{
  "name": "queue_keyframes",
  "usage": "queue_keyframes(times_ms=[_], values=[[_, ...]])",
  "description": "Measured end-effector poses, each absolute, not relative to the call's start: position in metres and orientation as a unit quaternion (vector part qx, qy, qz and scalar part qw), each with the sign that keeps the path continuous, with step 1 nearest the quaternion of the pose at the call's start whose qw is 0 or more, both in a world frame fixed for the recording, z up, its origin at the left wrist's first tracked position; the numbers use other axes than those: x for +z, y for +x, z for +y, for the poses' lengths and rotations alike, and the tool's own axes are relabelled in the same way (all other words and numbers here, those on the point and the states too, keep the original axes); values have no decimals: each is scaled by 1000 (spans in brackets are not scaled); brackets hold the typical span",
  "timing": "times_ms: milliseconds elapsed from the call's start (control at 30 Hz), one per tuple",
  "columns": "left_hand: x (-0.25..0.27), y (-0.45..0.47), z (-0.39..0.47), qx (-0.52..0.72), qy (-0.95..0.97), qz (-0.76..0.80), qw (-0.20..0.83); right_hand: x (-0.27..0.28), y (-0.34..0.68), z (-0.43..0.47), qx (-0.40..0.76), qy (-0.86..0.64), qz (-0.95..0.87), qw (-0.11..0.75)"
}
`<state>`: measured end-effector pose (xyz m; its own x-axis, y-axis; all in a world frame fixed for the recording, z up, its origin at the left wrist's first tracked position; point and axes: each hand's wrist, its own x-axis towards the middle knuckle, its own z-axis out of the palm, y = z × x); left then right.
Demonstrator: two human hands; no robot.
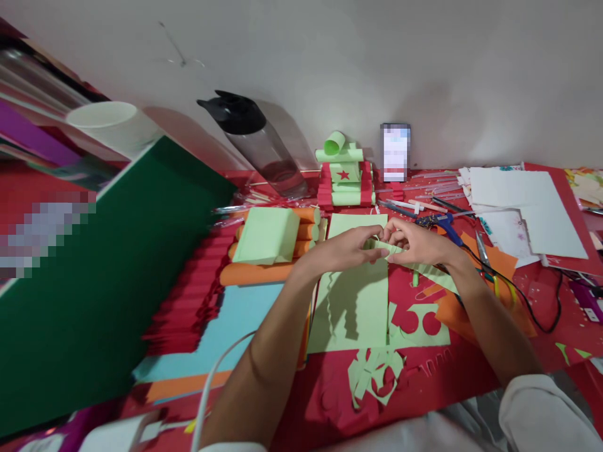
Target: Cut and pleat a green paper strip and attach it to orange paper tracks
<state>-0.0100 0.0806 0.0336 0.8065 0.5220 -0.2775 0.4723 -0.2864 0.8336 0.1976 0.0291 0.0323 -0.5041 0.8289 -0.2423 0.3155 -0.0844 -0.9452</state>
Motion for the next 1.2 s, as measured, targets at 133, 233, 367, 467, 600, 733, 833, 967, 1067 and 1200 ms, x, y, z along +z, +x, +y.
queue_keyframes(times_ms=[133, 233, 367, 467, 600, 733, 833, 967, 1067, 1200], values=[[36, -10, 80, 16, 801, 319, 506, 30, 201, 30, 592, -435, -641, 221], [37, -11, 79, 16, 805, 317, 501, 27, 203, 31, 595, -432, -635, 236], [35, -11, 80, 7, 802, 321, 504, 24, 205, 33, 596, -437, -627, 246], [35, -12, 80, 4, 797, 326, 508, 23, 207, 34, 601, -434, -625, 244], [39, -11, 79, -1, 797, 324, 510, 23, 209, 35, 602, -430, -627, 244], [42, -11, 79, 6, 799, 320, 510, 23, 209, 35, 606, -428, -624, 246], [39, -12, 79, 0, 802, 311, 510, 23, 210, 35, 595, -439, -627, 244], [37, -13, 80, -15, 805, 308, 506, 26, 211, 34, 584, -446, -639, 228], [39, -12, 80, -17, 808, 307, 502, 30, 212, 32, 572, -450, -648, 226], [43, -10, 77, -13, 809, 305, 502, 35, 213, 31, 568, -453, -651, 221]])
